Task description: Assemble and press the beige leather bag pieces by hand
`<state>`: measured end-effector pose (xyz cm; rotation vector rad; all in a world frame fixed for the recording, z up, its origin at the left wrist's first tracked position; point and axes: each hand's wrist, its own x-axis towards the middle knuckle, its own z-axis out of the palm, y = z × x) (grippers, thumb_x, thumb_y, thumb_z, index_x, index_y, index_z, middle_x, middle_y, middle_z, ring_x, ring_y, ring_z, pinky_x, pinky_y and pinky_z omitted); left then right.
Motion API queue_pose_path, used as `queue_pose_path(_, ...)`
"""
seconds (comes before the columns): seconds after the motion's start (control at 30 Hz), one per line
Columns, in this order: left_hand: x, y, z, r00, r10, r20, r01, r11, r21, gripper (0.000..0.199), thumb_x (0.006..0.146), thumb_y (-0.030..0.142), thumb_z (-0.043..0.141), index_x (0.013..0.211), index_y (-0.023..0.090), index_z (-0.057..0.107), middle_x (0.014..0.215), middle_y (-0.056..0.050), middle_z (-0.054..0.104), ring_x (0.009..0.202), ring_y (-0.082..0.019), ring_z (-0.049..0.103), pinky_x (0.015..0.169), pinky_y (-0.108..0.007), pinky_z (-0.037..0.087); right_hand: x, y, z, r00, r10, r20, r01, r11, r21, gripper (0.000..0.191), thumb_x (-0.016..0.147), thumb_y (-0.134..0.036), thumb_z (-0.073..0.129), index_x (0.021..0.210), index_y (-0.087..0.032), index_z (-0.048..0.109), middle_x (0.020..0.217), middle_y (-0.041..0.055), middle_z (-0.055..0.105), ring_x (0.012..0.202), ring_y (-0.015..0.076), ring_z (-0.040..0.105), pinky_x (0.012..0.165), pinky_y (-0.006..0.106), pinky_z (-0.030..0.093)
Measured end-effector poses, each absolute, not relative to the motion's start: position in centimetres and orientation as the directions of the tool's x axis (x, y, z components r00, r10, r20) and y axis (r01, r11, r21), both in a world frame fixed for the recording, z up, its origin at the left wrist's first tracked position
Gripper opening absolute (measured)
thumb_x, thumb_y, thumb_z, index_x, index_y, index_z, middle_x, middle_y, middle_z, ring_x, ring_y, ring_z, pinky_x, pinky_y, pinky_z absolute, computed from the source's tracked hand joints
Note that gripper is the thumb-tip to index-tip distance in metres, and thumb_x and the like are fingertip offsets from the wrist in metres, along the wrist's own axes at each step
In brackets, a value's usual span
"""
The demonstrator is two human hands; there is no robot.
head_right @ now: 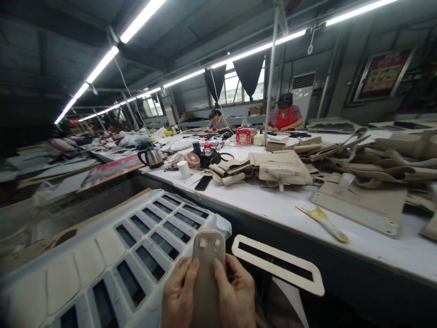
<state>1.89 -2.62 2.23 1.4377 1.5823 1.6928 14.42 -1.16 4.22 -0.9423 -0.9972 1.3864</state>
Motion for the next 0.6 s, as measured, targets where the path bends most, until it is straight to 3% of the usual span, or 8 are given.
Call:
queue_pose_path(0.07,1.9,-2.0,3.0,-0.357,0.836,0.416,0.333,-0.302,0.893,0.042,0.095,0.045,0.053,0.132,0.026,0.061,0.138,-0.008,0.057,0.129,-0.024,0.051,0.109,-0.034,0.043,14.7,-1.1,4.1,-0.078,0.997,-0.001,-0.327,-0.026,-0.945,0.054,0.069,-0.06,0.078,0.096,-0.013,0.072,0.086,0.0078,0.074,0.073,0.0205,0.066,0.065,0.027,0.054)
queue_pose_path(0.13,1.7,-1.3,3.9,-0.269,0.874,0.404,0.262,-0.337,0.904,0.056,0.093,0.044,0.056,0.146,0.031,0.044,0.154,-0.005,0.041,0.141,-0.025,0.04,0.118,-0.037,0.034,15.0,-0.9,4.1,-0.114,0.993,0.017,-0.3,-0.019,-0.954,0.053,0.073,-0.058,0.076,0.1,-0.013,0.071,0.091,0.0095,0.074,0.08,0.0232,0.068,0.073,0.03,0.056)
queue_pose_path(0.27,1.2,-0.3,5.1,-0.041,0.951,0.305,0.011,-0.305,0.952,0.067,0.084,0.04,0.069,0.143,0.028,0.04,0.135,-0.007,0.058,0.117,-0.025,0.06,0.102,-0.037,0.048,16.0,0.6,4.0,-0.204,0.974,0.099,-0.086,0.083,-0.993,0.055,0.084,-0.055,0.067,0.121,-0.015,0.064,0.104,0.0118,0.072,0.083,0.0228,0.068,0.076,0.035,0.058)
queue_pose_path(0.37,1.1,0.0,4.8,-0.035,0.956,0.293,-0.029,-0.294,0.955,0.064,0.082,0.037,0.071,0.138,0.026,0.041,0.129,-0.006,0.06,0.114,-0.025,0.061,0.1,-0.038,0.049,16.5,2.6,4.1,-0.174,0.933,0.317,0.148,0.343,-0.928,0.055,0.09,-0.047,0.06,0.139,-0.022,0.054,0.125,0.0121,0.064,0.101,0.0244,0.067,0.085,0.039,0.059)
queue_pose_path(0.47,0.9,0.1,4.2,-0.055,0.947,0.317,0.054,-0.314,0.948,0.063,0.08,0.038,0.072,0.135,0.027,0.044,0.136,-0.005,0.055,0.124,-0.026,0.054,0.108,-0.039,0.043,16.3,4.2,4.3,-0.169,0.826,0.538,0.361,0.56,-0.746,0.041,0.091,-0.04,0.061,0.13,-0.027,0.064,0.138,0.01,0.057,0.124,0.0269,0.058,0.1,0.045,0.055)
queue_pose_path(0.6,0.6,0.5,3.5,-0.04,0.941,0.335,0.076,-0.331,0.94,0.067,0.079,0.045,0.072,0.137,0.025,0.044,0.14,-0.007,0.053,0.131,-0.029,0.048,0.114,-0.044,0.037,15.5,4.5,4.3,-0.202,0.666,0.718,0.42,0.721,-0.551,0.021,0.092,-0.026,0.063,0.11,-0.029,0.073,0.121,0.0046,0.07,0.12,0.0237,0.06,0.098,0.043,0.057)
